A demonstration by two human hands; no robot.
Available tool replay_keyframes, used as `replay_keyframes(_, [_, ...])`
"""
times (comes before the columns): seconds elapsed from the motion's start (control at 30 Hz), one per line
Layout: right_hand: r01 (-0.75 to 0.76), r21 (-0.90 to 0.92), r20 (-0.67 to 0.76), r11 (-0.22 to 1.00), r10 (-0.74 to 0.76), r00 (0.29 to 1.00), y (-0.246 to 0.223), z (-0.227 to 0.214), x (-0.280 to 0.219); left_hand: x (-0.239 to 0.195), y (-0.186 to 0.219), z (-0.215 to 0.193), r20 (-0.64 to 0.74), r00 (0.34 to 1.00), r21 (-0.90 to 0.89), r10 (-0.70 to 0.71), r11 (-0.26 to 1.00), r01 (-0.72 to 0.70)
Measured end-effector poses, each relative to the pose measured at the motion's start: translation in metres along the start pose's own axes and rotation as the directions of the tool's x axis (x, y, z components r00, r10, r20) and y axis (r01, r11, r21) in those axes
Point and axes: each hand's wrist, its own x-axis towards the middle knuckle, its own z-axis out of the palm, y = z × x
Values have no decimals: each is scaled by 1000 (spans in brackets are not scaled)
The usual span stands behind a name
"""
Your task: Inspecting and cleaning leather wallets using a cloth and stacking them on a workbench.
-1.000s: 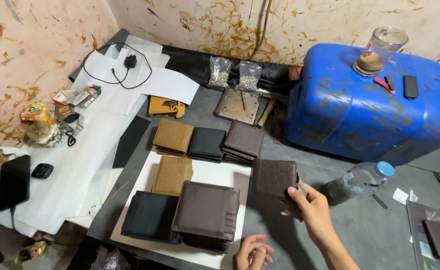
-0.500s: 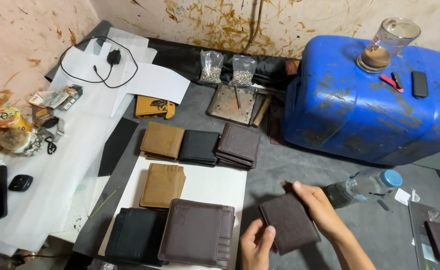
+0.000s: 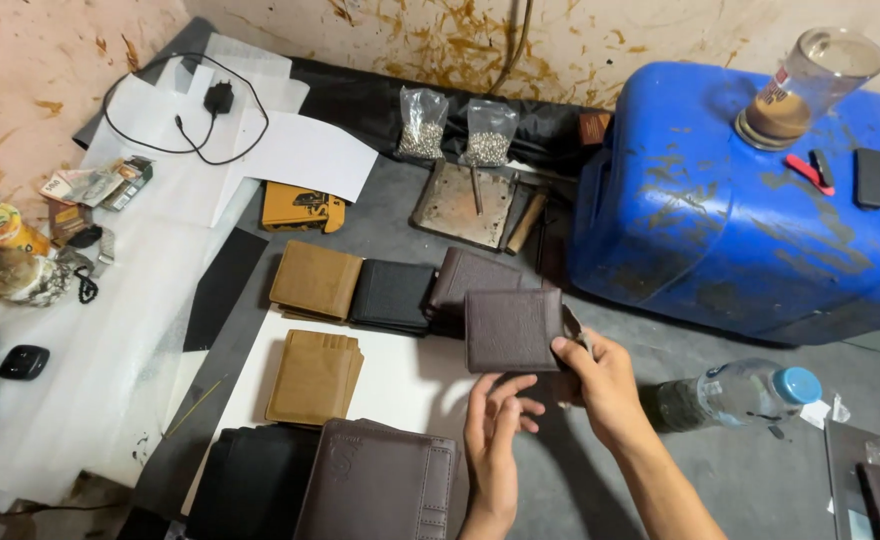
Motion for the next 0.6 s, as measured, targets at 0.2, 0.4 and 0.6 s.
replay_keyframes(0.2, [48, -411, -164, 910, -125, 978, -15, 36, 47, -32, -50, -12, -92, 983, -1, -158, 987, 159])
replay_keyframes(0.4, [34, -874, -135, 484, -309, 942, -15, 17, 4, -72, -71, -41, -22, 985, 171, -171, 970, 172])
replay_keyframes(0.6, [-22, -506, -216, 862, -102, 971, 51, -20, -116, -92, -88, -76, -78, 980, 267, -181, 944, 195])
